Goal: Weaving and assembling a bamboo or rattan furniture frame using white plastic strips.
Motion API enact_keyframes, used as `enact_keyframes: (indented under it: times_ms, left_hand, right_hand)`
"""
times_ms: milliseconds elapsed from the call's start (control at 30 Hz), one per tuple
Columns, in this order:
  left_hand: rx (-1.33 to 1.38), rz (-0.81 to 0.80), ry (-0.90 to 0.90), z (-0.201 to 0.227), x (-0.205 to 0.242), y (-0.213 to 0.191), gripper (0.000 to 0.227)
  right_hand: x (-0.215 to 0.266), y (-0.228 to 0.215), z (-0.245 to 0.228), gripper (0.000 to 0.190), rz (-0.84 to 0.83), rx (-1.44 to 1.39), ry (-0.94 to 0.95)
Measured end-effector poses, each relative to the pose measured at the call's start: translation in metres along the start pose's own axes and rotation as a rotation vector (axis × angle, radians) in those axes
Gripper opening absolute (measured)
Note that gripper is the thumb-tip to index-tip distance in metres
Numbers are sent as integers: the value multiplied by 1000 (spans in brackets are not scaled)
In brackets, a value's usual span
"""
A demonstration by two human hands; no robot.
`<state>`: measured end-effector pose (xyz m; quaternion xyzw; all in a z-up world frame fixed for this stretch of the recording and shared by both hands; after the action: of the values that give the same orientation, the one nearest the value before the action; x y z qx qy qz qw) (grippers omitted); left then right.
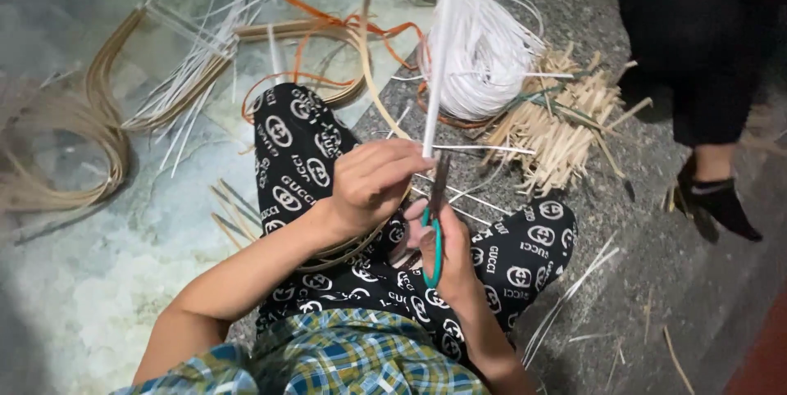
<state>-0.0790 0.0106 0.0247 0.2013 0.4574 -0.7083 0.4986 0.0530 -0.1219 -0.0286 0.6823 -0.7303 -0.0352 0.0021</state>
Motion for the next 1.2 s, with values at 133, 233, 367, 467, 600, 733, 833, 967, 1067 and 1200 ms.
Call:
enact_keyframes:
  times_ms: [133,233,367,467,600,733,833,967,1067,1200]
  left_hand:
    - [-25,40,-52,-6,4,-3,38]
    - [-25,50,-75,-11,6,-2,38]
    - [-19,19,-67,-11,13,4,38]
    - [-34,38,-55,-11,12,5,39]
    - [-126,87,-67,-26,14,-6,37]
    - [-359,168,-42,-70,18,-41,29]
    - [-623,183,-100,-134,38,-78,27]
    - [-962,80,-374,-215,68,-113,37]
    - [-1025,137,-183,-216,62,-99,50]
    - [-678,52,-301,-232,66,-35,34]
  right_hand:
    - [3,1,9,60,-36,-78,54]
    - [-2,4,12,61,-78,-170,96]
    - [-9,3,12,60,-66,-222,121]
    - [-4,-1,41,56,-2,-272,151]
    - [-4,0,66,52,-5,-413,189]
    - [-12,-19,89,44,43,-358,182]
    - [-16,-47,120,38,87,-34,214]
    - [-18,-87,174,27,197,414,360]
    - [-24,-87,171,31,207,614,410]
    - [-11,-98,203,41,155,862,441]
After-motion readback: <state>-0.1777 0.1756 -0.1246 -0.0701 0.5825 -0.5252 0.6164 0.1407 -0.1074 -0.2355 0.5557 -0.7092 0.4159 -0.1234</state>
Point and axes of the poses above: each hand's wrist, its own x-axis away from the middle knuckle, its own y-axis out of the palm, z = x × y, the point moved 2 cm from there along -x, towards the middle knuckle, and after that the axes turned 6 degrees about -x, right-handed, at the moved point
